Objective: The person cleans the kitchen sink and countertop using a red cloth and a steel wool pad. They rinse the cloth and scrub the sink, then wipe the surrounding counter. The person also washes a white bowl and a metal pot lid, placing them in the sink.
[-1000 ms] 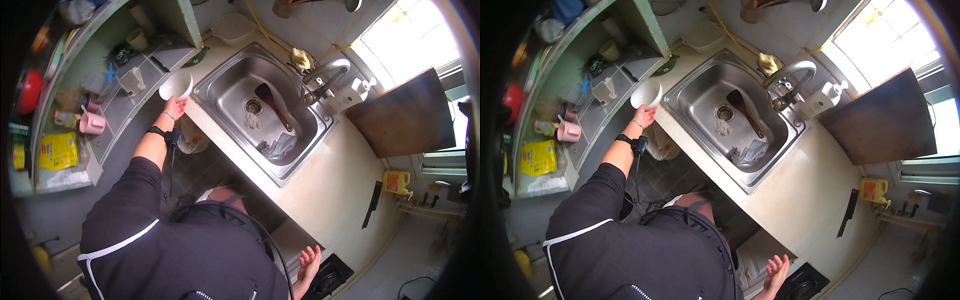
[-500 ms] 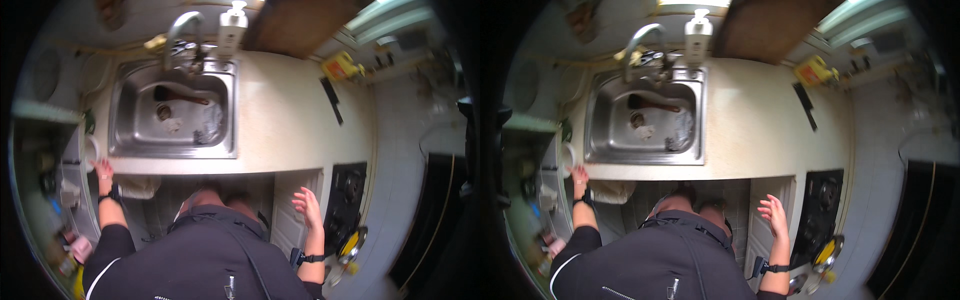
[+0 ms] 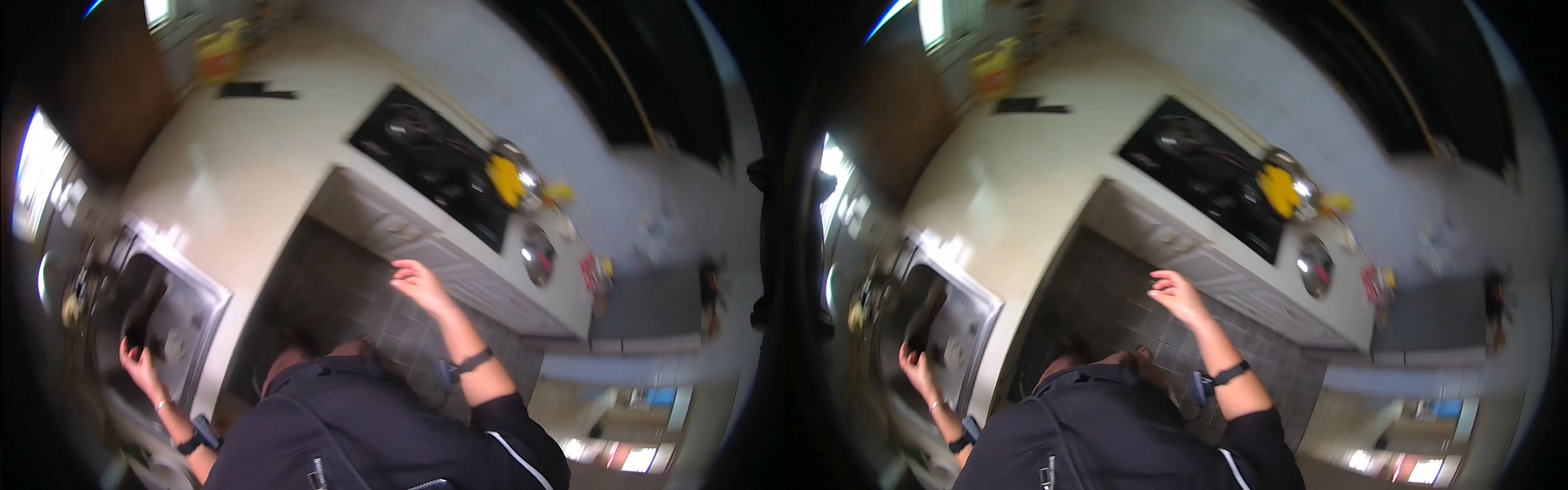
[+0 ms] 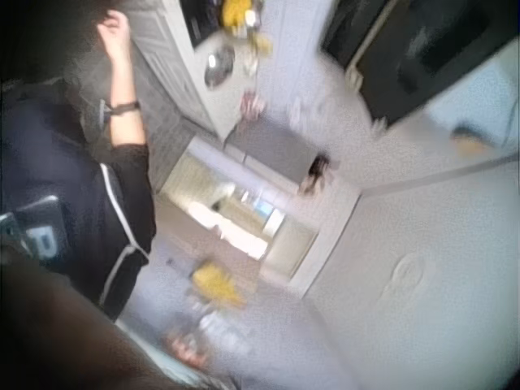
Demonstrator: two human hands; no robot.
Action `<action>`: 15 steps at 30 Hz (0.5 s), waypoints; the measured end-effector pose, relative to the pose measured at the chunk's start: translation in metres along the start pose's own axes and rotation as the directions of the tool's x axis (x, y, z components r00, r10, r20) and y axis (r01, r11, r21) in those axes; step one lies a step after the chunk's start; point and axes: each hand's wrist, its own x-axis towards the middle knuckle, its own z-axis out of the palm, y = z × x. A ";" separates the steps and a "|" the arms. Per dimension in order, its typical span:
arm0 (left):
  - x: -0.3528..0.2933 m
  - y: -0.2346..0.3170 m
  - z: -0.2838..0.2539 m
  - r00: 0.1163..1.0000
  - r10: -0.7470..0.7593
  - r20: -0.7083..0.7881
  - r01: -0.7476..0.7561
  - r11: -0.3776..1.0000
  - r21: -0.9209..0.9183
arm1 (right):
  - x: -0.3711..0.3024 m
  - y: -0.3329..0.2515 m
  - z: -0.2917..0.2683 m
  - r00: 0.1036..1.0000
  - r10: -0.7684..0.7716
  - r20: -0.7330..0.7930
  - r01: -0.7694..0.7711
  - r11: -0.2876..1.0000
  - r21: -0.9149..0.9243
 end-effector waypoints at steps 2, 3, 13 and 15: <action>0.016 0.007 0.023 0.996 0.016 0.087 -0.014 1.000 -0.027 | -0.027 0.025 -0.016 0.991 -0.060 -0.121 0.061 0.998 0.004; 0.020 0.009 0.038 0.990 0.013 0.138 0.007 0.989 -0.145 | -0.041 0.036 -0.027 0.988 -0.017 -0.152 0.022 0.999 0.030; -0.065 0.119 0.203 0.789 0.146 0.597 0.078 0.940 -0.333 | -0.263 0.196 -0.076 0.851 0.148 -0.503 0.052 0.931 0.362; -0.114 0.151 0.230 0.710 0.206 0.673 0.036 0.944 -0.327 | -0.321 0.228 -0.074 0.750 0.269 -0.605 0.062 0.881 0.468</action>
